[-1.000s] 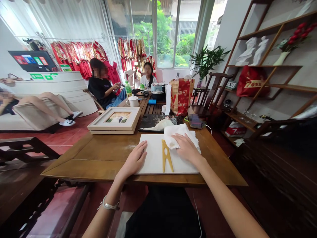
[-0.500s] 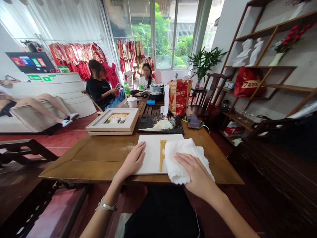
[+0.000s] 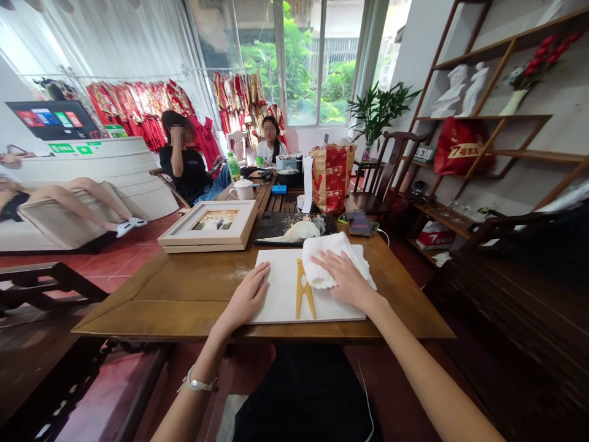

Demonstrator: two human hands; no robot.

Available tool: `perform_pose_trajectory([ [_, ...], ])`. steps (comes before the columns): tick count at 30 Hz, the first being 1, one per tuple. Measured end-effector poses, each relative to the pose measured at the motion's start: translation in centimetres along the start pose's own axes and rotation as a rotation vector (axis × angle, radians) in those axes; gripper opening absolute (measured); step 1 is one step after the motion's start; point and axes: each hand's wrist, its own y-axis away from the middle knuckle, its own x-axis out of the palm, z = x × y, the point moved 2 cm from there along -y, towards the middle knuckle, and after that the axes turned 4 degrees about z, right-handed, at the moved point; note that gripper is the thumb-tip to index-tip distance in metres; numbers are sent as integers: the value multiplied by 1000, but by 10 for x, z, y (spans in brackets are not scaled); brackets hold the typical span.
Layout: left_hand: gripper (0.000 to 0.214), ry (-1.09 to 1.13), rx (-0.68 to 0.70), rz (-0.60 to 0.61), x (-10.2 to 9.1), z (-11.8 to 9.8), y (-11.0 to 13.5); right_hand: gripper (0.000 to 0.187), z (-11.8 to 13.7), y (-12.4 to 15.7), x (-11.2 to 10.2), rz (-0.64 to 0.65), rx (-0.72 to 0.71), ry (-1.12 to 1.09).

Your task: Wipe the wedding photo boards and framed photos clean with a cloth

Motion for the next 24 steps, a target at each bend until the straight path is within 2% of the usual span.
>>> perform_pose_trajectory([
  [5, 40, -2, 4, -5, 0, -2, 1, 92, 34, 69, -2, 0, -97, -12],
  [8, 41, -16, 0, 12, -1, -3, 1, 89, 40, 89, -5, 25, -95, -10],
  [11, 42, -25, -6, 31, -2, -4, 1, 88, 25, 76, -7, 36, -35, -5],
  [15, 42, -24, -4, 37, -2, -4, 1, 79, -1, 22, -6, 30, 132, 12],
  [19, 41, -23, 1, 29, -1, -2, 2, 76, 3, -22, -1, 23, 169, 37],
  [21, 40, -22, -2, 19, 0, -2, 2, 77, 14, -25, 2, 38, 128, 34],
  [24, 40, -24, -16, 8, 1, -3, 2, 85, 35, -2, 3, 46, 37, 9],
])
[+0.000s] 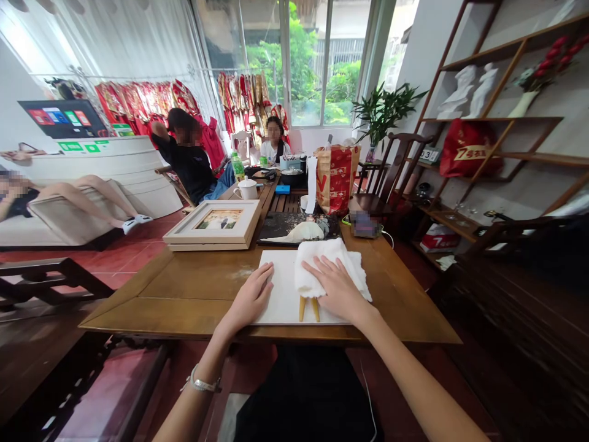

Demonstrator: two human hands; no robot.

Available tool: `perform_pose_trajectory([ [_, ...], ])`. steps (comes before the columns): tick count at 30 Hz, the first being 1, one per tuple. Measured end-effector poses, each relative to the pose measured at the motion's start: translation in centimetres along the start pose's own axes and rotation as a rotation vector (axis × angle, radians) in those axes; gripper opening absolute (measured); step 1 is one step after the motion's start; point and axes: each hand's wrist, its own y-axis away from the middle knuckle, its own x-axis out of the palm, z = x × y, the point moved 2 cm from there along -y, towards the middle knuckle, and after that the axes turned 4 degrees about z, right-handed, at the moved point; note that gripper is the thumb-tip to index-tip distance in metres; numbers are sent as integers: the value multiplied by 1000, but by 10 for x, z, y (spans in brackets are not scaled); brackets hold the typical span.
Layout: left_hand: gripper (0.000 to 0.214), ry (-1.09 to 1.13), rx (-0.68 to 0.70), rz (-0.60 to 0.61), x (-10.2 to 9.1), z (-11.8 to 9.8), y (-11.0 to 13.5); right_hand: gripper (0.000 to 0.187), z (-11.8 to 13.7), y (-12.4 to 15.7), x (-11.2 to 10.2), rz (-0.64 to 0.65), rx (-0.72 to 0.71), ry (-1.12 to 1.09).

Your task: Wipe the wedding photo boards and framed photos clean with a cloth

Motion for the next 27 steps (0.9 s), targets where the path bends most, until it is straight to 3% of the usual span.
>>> perform_pose_trajectory([
  [5, 41, -3, -9, -4, 0, -2, 0, 91, 22, 72, -5, 17, -135, -65],
  [8, 41, -9, 0, 5, -1, -2, 0, 84, 14, 93, -10, 30, -126, -120],
  [11, 41, -16, 6, 13, -2, -2, 1, 76, -12, 79, -13, -18, -16, -188],
  [15, 41, -9, 16, 0, -2, 0, 1, 66, -43, 24, -9, -84, 153, -212],
  [20, 41, -13, -3, 11, -2, -1, 2, 72, -25, -27, 0, -88, 108, -174],
  [23, 41, -14, -5, 13, -2, -2, 1, 83, -1, -19, 4, -66, 8, -115],
  [27, 41, -8, -9, 1, -1, -4, 0, 92, 23, 26, 5, -46, -96, -96],
])
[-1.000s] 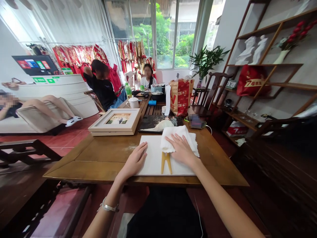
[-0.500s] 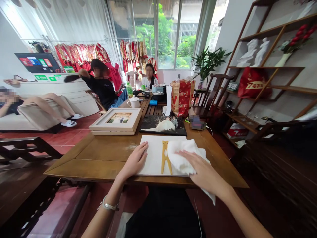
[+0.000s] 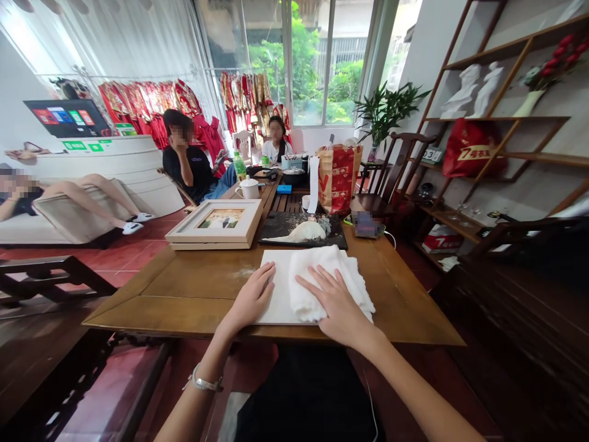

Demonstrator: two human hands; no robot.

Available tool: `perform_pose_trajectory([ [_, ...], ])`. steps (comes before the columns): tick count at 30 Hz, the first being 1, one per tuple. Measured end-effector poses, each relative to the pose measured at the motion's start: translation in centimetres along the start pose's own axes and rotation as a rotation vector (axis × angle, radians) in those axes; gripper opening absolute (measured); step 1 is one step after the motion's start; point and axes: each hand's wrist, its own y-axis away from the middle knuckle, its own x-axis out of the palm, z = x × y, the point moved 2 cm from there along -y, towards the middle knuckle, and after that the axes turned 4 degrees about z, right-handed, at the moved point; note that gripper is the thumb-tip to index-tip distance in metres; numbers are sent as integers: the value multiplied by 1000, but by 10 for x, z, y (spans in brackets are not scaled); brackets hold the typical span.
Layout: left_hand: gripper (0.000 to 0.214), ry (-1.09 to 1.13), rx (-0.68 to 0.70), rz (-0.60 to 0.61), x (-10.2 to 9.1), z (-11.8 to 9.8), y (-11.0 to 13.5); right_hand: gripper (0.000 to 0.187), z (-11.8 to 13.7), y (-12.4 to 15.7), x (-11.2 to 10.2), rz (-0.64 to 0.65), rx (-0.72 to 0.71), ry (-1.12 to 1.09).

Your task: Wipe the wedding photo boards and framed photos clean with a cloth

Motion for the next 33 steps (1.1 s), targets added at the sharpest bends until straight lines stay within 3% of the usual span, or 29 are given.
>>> perform_pose_trajectory([
  [4, 41, 5, -6, -2, 0, 0, 1, 89, 11, 45, -2, 25, -35, -45],
  [7, 41, 2, 3, 2, -1, 0, 1, 89, -1, 55, -6, -24, 16, -93],
  [10, 41, -2, 9, 2, -2, 0, 1, 86, -25, 39, -9, -76, 84, -118],
  [14, 41, -6, 15, 16, -2, 1, 2, 78, -51, -8, -12, -61, 153, -99],
  [20, 41, -9, 19, 13, -2, 1, 1, 71, -31, -63, -11, 39, 201, -15],
  [23, 41, -6, 17, 16, -1, 1, 1, 68, -10, -63, -11, 60, 180, -18],
  [28, 42, 1, 29, 20, 1, 2, -1, 79, 17, -36, -9, 126, -27, 16],
  [33, 41, -2, 32, 4, 0, 3, 0, 76, 3, -36, -11, 76, 47, 5],
])
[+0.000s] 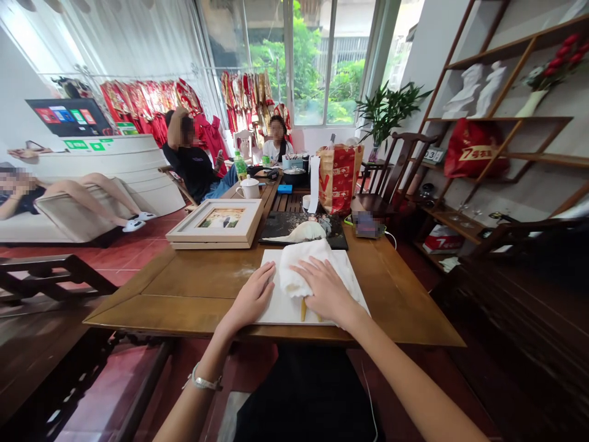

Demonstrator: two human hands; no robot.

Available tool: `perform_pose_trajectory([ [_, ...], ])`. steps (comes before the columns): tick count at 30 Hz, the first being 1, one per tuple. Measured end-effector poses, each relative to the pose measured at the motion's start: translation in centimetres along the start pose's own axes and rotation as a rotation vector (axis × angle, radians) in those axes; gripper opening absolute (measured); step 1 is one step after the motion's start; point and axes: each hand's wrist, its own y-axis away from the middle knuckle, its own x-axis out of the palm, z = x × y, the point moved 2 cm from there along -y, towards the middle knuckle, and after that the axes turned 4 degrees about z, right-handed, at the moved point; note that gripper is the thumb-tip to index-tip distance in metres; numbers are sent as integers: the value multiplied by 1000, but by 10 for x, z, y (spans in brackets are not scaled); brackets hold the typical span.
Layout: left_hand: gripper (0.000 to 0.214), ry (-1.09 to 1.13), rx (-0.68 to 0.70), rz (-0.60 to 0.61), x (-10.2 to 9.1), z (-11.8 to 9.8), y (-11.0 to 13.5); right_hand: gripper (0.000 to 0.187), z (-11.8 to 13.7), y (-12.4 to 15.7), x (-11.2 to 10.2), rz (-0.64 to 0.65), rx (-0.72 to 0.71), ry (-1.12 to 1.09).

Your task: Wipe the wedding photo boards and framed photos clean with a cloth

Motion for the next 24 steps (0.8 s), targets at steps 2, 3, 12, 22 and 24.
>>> perform_pose_trajectory([
  [2, 41, -2, -1, 8, 0, 0, 0, 72, -12, -14, -2, -17, 97, 12],
  [3, 41, -4, -2, 13, 0, 0, 1, 70, -16, -22, -3, -22, 140, 21],
  [12, 42, 15, 23, -2, 0, 2, 0, 74, 23, -10, 15, -28, 67, 160],
  [22, 40, 30, 1, -22, 0, 3, 0, 78, 59, 48, 25, -18, 4, 146],
  [24, 40, 33, 1, -20, -1, 4, 0, 75, 52, 31, 20, -36, 59, 168],
])
